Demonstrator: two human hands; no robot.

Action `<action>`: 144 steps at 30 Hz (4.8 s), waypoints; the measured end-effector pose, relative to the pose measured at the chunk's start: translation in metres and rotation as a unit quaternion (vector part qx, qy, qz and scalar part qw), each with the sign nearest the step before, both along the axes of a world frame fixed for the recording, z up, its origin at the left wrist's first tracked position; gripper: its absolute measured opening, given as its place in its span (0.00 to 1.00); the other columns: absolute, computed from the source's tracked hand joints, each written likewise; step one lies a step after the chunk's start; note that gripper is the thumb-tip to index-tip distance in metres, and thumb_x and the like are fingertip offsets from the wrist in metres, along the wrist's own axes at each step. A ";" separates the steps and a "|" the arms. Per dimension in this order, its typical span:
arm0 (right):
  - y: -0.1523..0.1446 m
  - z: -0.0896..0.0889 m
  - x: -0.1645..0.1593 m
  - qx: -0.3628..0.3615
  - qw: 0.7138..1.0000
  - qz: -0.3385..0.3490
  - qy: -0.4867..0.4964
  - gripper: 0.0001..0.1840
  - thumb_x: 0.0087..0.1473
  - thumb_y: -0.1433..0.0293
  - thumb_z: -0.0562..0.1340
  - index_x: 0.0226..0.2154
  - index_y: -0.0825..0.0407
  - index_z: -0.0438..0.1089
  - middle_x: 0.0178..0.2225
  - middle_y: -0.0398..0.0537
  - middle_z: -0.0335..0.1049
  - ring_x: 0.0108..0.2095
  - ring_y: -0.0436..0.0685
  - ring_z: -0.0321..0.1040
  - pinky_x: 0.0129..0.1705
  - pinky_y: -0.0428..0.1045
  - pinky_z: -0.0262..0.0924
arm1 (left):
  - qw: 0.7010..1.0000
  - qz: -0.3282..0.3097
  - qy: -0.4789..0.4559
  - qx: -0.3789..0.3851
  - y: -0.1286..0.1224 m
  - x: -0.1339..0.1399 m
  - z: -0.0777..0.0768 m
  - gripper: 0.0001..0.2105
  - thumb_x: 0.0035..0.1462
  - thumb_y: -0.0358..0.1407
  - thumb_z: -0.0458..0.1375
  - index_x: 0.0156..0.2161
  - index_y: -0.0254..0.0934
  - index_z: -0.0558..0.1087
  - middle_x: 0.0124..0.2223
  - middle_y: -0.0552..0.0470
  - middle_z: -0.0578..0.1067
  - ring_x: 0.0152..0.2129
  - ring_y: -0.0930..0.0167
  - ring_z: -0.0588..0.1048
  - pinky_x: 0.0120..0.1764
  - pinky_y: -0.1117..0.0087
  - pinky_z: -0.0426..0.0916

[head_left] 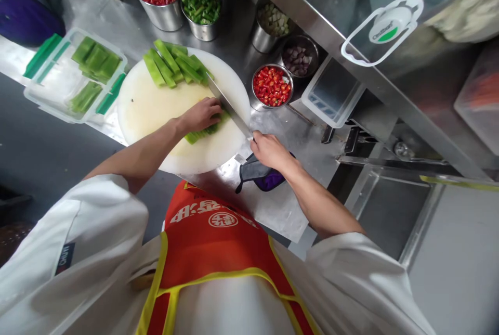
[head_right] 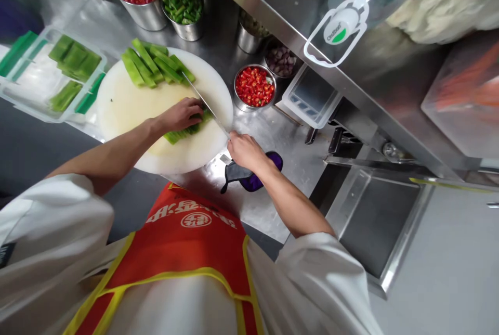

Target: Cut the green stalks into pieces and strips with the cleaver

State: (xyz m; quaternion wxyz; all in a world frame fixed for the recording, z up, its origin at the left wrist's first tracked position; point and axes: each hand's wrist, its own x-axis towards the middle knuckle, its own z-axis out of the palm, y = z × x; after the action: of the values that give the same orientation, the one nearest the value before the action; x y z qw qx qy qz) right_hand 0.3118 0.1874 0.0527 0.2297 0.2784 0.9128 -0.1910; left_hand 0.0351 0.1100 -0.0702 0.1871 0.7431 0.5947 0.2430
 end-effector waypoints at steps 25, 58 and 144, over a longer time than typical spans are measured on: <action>-0.004 0.010 -0.006 0.009 1.000 0.006 0.000 0.15 0.69 0.67 0.49 0.47 0.55 0.68 0.40 0.59 0.80 0.44 0.65 0.76 0.40 0.49 0.57 | 1.000 0.009 0.011 0.026 -0.009 0.006 0.000 0.17 0.67 0.42 0.50 0.41 0.34 0.78 0.49 0.39 0.74 0.44 0.60 0.72 0.50 0.56 0.69; -0.014 0.011 -0.017 0.003 1.000 0.005 -0.012 0.14 0.69 0.68 0.50 0.48 0.55 0.67 0.42 0.62 0.79 0.45 0.67 0.76 0.41 0.51 0.60 | 0.995 0.056 0.080 0.001 -0.029 0.008 0.001 0.16 0.65 0.42 0.52 0.52 0.43 0.76 0.56 0.40 0.71 0.52 0.52 0.65 0.52 0.47 0.61; -0.027 0.015 -0.028 0.001 1.000 0.028 -0.007 0.16 0.69 0.67 0.49 0.48 0.57 0.67 0.42 0.63 0.79 0.45 0.68 0.76 0.43 0.52 0.62 | 0.994 0.075 0.079 0.014 -0.050 0.011 0.000 0.15 0.66 0.41 0.50 0.50 0.44 0.77 0.54 0.41 0.74 0.53 0.55 0.67 0.53 0.48 0.61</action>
State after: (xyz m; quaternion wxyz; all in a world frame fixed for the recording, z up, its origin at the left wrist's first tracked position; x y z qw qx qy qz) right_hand 0.2835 0.1606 0.0678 0.2407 0.2542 0.9189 -0.1816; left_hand 0.0466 0.0596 -0.0707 0.1104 0.7158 0.6582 0.2056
